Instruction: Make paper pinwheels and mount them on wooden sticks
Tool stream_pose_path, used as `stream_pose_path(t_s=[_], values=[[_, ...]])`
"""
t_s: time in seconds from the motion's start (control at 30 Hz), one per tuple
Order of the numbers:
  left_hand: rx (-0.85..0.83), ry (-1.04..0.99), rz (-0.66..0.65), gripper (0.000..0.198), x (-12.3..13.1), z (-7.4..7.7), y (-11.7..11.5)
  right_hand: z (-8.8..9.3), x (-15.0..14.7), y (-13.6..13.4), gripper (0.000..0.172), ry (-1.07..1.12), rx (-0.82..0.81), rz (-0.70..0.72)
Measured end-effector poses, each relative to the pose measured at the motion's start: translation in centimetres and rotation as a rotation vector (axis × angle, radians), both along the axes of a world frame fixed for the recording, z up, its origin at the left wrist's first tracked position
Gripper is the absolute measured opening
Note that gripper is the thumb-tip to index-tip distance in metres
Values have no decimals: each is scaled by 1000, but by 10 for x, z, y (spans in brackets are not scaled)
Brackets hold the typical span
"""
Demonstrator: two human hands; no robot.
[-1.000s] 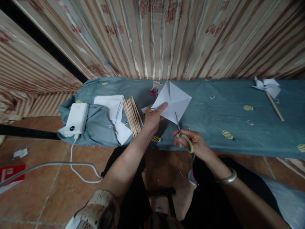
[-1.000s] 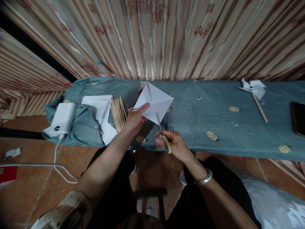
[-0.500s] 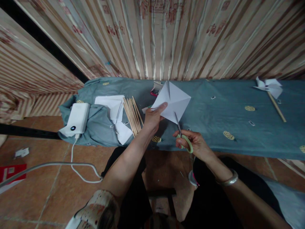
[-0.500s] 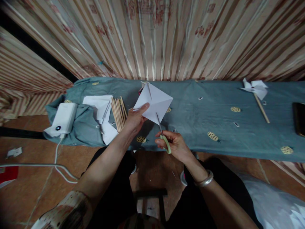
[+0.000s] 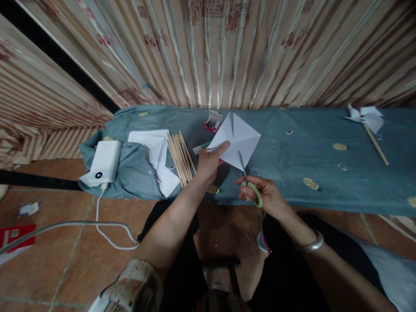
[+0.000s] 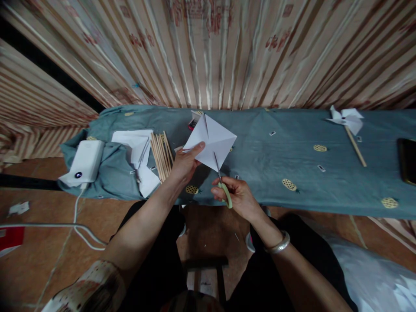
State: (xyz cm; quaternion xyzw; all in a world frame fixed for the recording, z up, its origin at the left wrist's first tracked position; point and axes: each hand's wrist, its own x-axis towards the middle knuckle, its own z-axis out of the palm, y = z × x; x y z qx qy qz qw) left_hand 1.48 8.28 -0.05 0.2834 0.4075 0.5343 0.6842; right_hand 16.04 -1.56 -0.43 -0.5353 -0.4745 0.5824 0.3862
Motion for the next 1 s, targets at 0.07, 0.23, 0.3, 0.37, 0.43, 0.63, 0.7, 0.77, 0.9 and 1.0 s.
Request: stream_pose_path(t_s=[0.07, 0.23, 0.3, 0.37, 0.43, 0.63, 0.7, 0.77, 0.9, 1.0], values=[[-1, 10, 4, 34, 0, 0, 0, -1, 0, 0, 40, 3, -5, -14], [2, 1, 5, 29, -1, 3, 0, -3, -2, 0, 43, 15, -33, -43], [-3, 3, 7, 31, -1, 3, 0, -3, -2, 0, 43, 15, -34, -52], [0, 9, 5, 35, 0, 3, -1, -3, -3, 0, 44, 10, -28, -59], [10, 13, 4, 38, 0, 2, -1, -2, -3, 0, 44, 10, -21, -66], [-8, 14, 5, 45, 2, -1, -1, -1, -3, 1, 42, 18, -21, -80], [-15, 9, 13, 46, 2, -1, -1, 0, -3, 1, 42, 20, -26, -80], [-16, 7, 12, 44, 2, -1, -1, -1, -3, 1, 43, 27, -31, -86], [-12, 16, 1, 42, 2, 0, -1, -1, -4, 1, 44, 41, -35, -92], [-5, 25, 0, 43, 2, -1, -2, 0, -4, 1, 45, 34, -31, -90]])
